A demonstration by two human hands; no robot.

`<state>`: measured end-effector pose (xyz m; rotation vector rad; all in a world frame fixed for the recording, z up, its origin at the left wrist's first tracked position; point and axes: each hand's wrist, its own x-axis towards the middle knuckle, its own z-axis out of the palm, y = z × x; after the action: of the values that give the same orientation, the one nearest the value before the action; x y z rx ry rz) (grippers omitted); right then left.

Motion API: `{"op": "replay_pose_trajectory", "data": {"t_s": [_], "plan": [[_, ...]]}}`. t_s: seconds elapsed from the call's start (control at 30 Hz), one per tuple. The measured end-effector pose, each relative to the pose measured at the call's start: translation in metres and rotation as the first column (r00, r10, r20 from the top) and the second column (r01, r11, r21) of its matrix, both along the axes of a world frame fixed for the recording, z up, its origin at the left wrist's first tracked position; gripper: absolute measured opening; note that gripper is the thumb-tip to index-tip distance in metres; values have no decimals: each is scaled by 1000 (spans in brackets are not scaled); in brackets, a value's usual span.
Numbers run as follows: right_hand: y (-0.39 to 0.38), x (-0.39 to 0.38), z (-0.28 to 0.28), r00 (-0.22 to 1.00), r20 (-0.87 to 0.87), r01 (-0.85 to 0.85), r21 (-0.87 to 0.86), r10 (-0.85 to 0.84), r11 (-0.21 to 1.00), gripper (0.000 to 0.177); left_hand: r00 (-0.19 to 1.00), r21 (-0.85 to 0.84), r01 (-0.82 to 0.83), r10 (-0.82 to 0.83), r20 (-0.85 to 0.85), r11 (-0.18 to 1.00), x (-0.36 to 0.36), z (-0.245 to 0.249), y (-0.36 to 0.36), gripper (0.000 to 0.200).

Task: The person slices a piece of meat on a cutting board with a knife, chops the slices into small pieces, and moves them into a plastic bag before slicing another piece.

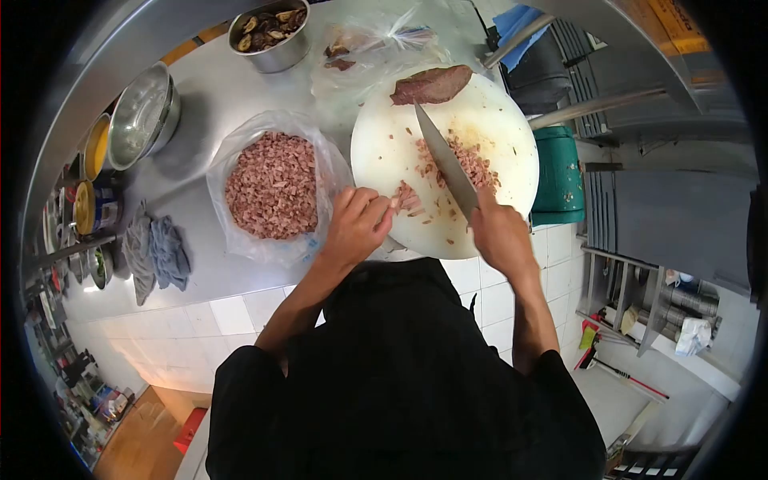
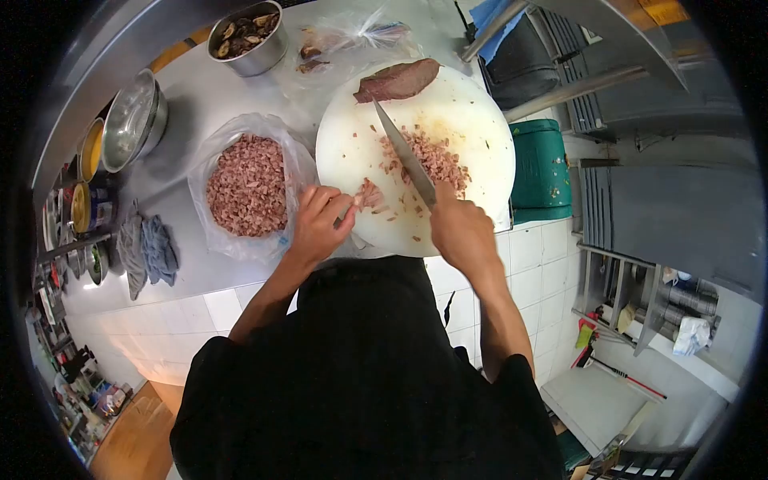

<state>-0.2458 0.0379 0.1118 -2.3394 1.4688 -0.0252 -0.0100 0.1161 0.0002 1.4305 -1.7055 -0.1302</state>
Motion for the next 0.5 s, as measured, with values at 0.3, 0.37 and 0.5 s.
{"op": "replay_pose_trajectory", "data": {"t_s": [0.3,0.37,0.5], "plan": [[-16,-18,55,989,61,-130,-110,138,985,13,1000,13,-2,2,-14,1000,-1,-5,4,19],[-24,-15,23,982,-30,-187,-80,185,979,14,1000,1,-1,1,-14,1000,-2,-5,3,19],[-30,-8,18,971,-103,-221,-33,217,975,14,1000,-23,-1,1,-13,1000,-3,-3,-1,18]]}}
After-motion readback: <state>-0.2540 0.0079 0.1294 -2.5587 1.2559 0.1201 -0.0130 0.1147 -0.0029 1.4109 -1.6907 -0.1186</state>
